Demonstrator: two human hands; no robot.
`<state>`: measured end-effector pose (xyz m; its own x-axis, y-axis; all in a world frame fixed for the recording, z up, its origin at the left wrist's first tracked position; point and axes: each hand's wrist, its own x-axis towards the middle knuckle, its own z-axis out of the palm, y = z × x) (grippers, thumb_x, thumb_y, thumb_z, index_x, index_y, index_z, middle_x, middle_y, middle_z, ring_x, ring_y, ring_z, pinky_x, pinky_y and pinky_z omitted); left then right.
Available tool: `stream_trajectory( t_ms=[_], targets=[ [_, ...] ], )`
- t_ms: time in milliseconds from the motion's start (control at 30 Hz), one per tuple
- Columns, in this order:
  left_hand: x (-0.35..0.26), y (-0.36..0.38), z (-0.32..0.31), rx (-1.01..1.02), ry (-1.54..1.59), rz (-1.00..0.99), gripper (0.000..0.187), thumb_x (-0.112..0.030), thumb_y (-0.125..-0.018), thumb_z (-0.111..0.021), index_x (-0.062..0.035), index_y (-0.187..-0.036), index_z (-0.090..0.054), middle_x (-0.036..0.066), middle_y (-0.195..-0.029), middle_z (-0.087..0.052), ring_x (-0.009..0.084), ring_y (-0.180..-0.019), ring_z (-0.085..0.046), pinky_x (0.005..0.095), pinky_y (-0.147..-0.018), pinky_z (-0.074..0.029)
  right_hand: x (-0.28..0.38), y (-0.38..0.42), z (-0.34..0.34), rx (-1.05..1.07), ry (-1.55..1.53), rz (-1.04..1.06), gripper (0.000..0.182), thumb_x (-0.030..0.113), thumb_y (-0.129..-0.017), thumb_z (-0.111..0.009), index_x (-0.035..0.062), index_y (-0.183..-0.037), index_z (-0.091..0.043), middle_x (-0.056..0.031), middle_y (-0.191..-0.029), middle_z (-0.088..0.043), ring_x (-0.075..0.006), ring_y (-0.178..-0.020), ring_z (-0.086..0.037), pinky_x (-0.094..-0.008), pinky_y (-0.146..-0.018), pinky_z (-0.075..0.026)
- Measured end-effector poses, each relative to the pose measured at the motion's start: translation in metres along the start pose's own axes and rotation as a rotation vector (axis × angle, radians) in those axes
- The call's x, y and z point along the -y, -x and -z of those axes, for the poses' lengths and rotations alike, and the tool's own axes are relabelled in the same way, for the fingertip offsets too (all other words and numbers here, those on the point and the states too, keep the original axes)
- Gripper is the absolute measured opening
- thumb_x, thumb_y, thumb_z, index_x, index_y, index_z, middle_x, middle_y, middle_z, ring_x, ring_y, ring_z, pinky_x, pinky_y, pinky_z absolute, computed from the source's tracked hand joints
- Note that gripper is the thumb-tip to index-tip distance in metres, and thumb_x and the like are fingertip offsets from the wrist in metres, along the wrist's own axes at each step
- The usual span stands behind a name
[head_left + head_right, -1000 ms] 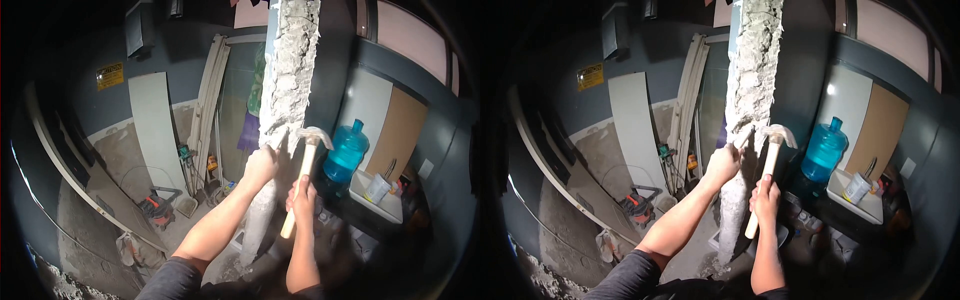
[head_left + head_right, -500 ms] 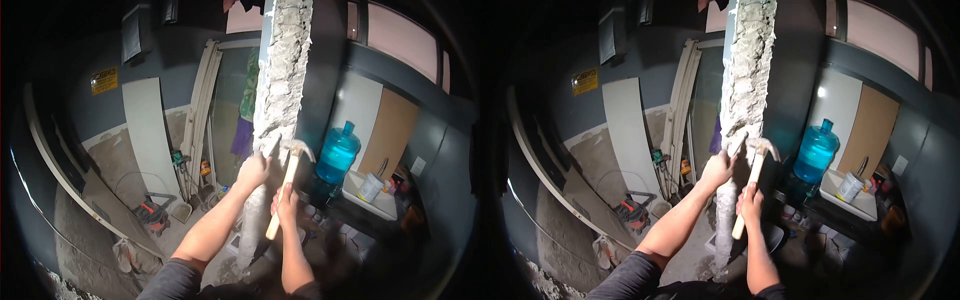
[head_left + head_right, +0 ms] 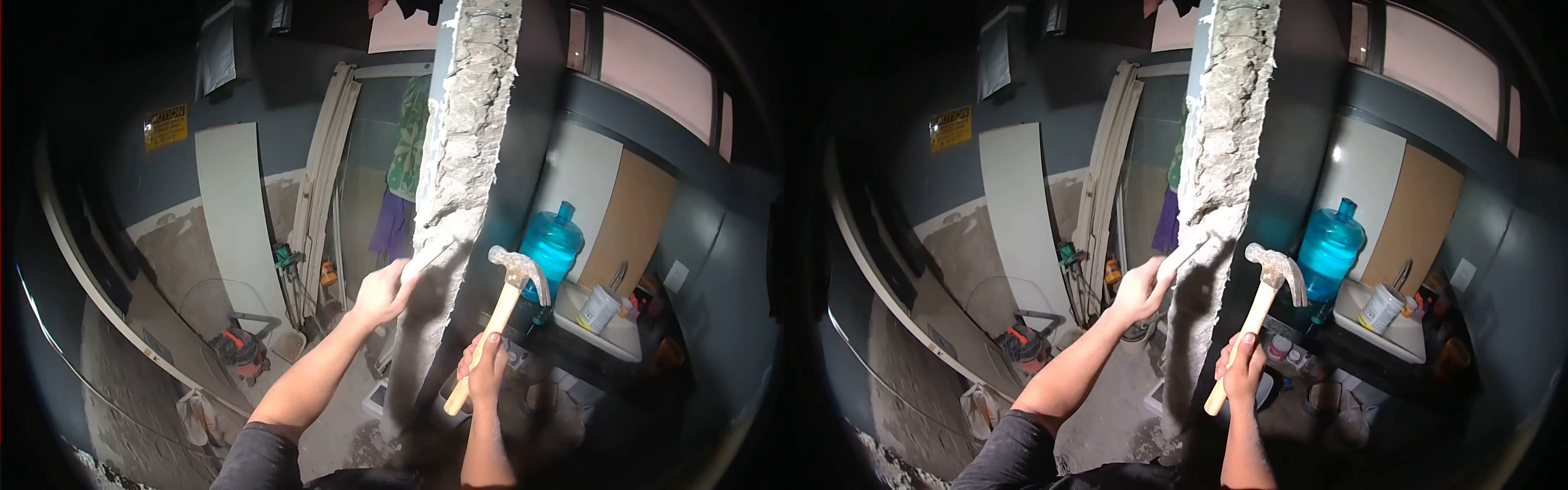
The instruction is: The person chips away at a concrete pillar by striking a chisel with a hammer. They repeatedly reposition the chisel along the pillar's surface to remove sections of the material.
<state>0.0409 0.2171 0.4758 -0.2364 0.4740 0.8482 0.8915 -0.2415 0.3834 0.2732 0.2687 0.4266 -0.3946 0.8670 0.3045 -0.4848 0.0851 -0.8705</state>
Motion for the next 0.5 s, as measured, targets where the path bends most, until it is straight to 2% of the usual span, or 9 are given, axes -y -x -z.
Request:
stream_trajectory(
  t_ms=[100, 167, 200, 267, 300, 333, 400, 433, 500],
  targets=[
    [-0.012, -0.016, 0.005, 0.040, 0.024, 0.061, 0.026, -0.024, -0.097, -0.060, -0.0015, -0.110, -0.062, 0.017, -0.072, -0.063, 0.0271, -0.062, -0.064, 0.0379, -0.060, -0.050, -0.003, 0.006, -0.010, 0.026, 0.014, 0.017, 0.045, 0.045, -0.107, -0.038, 0.0044, -0.090, -0.045, -0.0025, -0.059, -0.042, -0.0109, -0.041, -0.042, -0.0265, -0.037, -0.038],
    [0.003, -0.015, 0.002, -0.034, 0.193, 0.102, 0.027, -0.026, -0.098, -0.061, -0.0017, -0.109, -0.061, 0.010, -0.068, -0.062, 0.0196, -0.059, -0.061, 0.0350, -0.057, -0.048, -0.008, 0.011, -0.012, 0.057, 0.082, 0.008, 0.045, 0.045, -0.106, -0.039, 0.0038, -0.090, -0.047, -0.0025, -0.058, -0.043, -0.0105, -0.041, -0.043, -0.0260, -0.037, -0.038],
    [0.014, -0.014, 0.001, -0.048, 0.330, 0.228, 0.031, -0.034, -0.101, -0.058, -0.0042, -0.106, -0.061, 0.002, -0.065, -0.057, 0.0123, -0.055, -0.054, 0.0303, -0.050, -0.043, -0.011, 0.013, -0.012, 0.048, 0.083, 0.009, 0.045, 0.045, -0.106, -0.039, 0.0038, -0.090, -0.047, -0.0025, -0.058, -0.043, -0.0105, -0.041, -0.043, -0.0260, -0.037, -0.038],
    [0.028, -0.012, 0.016, 0.006, 0.889, 0.564, 0.035, -0.042, -0.103, -0.052, -0.0071, -0.105, -0.059, -0.003, -0.064, -0.050, 0.0091, -0.051, -0.048, 0.0260, -0.046, -0.037, -0.016, 0.020, -0.006, 0.013, 0.271, -0.028, 0.042, 0.042, -0.106, -0.043, 0.0038, -0.090, -0.050, -0.0020, -0.058, -0.045, -0.0098, -0.041, -0.044, -0.0256, -0.037, -0.038],
    [0.040, -0.011, 0.015, -0.031, 1.043, 0.602, 0.039, -0.046, -0.104, -0.047, -0.0083, -0.105, -0.057, -0.002, -0.064, -0.047, 0.0085, -0.049, -0.045, 0.0250, -0.042, -0.035, -0.021, 0.022, -0.002, 0.005, 0.308, -0.042, 0.039, 0.039, -0.105, -0.046, 0.0043, -0.089, -0.051, -0.0008, -0.057, -0.045, -0.0091, -0.041, -0.044, -0.0252, -0.037, -0.037],
    [0.049, -0.010, 0.016, -0.019, 1.045, 0.606, 0.039, -0.046, -0.104, -0.047, -0.0083, -0.105, -0.057, -0.002, -0.064, -0.047, 0.0085, -0.049, -0.045, 0.0250, -0.042, -0.035, -0.022, 0.026, 0.000, 0.007, 0.385, -0.046, 0.037, 0.037, -0.105, -0.049, 0.0046, -0.087, -0.051, 0.0000, -0.056, -0.047, -0.0094, -0.043, -0.046, -0.0262, -0.040, -0.038],
    [0.062, -0.011, 0.019, 0.019, 1.033, 0.649, 0.039, -0.046, -0.104, -0.048, -0.0080, -0.105, -0.056, -0.002, -0.064, -0.048, 0.0086, -0.048, -0.045, 0.0247, -0.040, -0.032, -0.037, 0.024, 0.017, 0.019, 0.634, 0.074, 0.037, 0.036, -0.104, -0.052, 0.0043, -0.084, -0.053, -0.0011, -0.055, -0.050, -0.0112, -0.046, -0.051, -0.0293, -0.045, -0.040],
    [0.062, -0.014, 0.021, 0.046, 1.012, 0.647, 0.039, -0.046, -0.104, -0.047, -0.0086, -0.104, -0.056, -0.002, -0.064, -0.048, 0.0086, -0.048, -0.045, 0.0247, -0.038, -0.030, -0.035, 0.023, 0.020, 0.006, 0.738, 0.100, 0.037, 0.035, -0.103, -0.053, 0.0040, -0.084, -0.055, -0.0028, -0.056, -0.052, -0.0140, -0.050, -0.054, -0.0332, -0.050, -0.043],
    [0.071, -0.022, 0.018, 0.118, 0.989, 0.574, 0.039, -0.046, -0.105, -0.046, -0.0087, -0.103, -0.058, -0.002, -0.063, -0.049, 0.0080, -0.047, -0.045, 0.0241, -0.039, -0.030, -0.003, 0.029, 0.001, 0.024, 0.904, 0.164, 0.034, 0.033, -0.103, -0.054, 0.0033, -0.086, -0.056, -0.0069, -0.058, -0.055, -0.0190, -0.053, -0.057, -0.0362, -0.054, -0.045]
  ],
)
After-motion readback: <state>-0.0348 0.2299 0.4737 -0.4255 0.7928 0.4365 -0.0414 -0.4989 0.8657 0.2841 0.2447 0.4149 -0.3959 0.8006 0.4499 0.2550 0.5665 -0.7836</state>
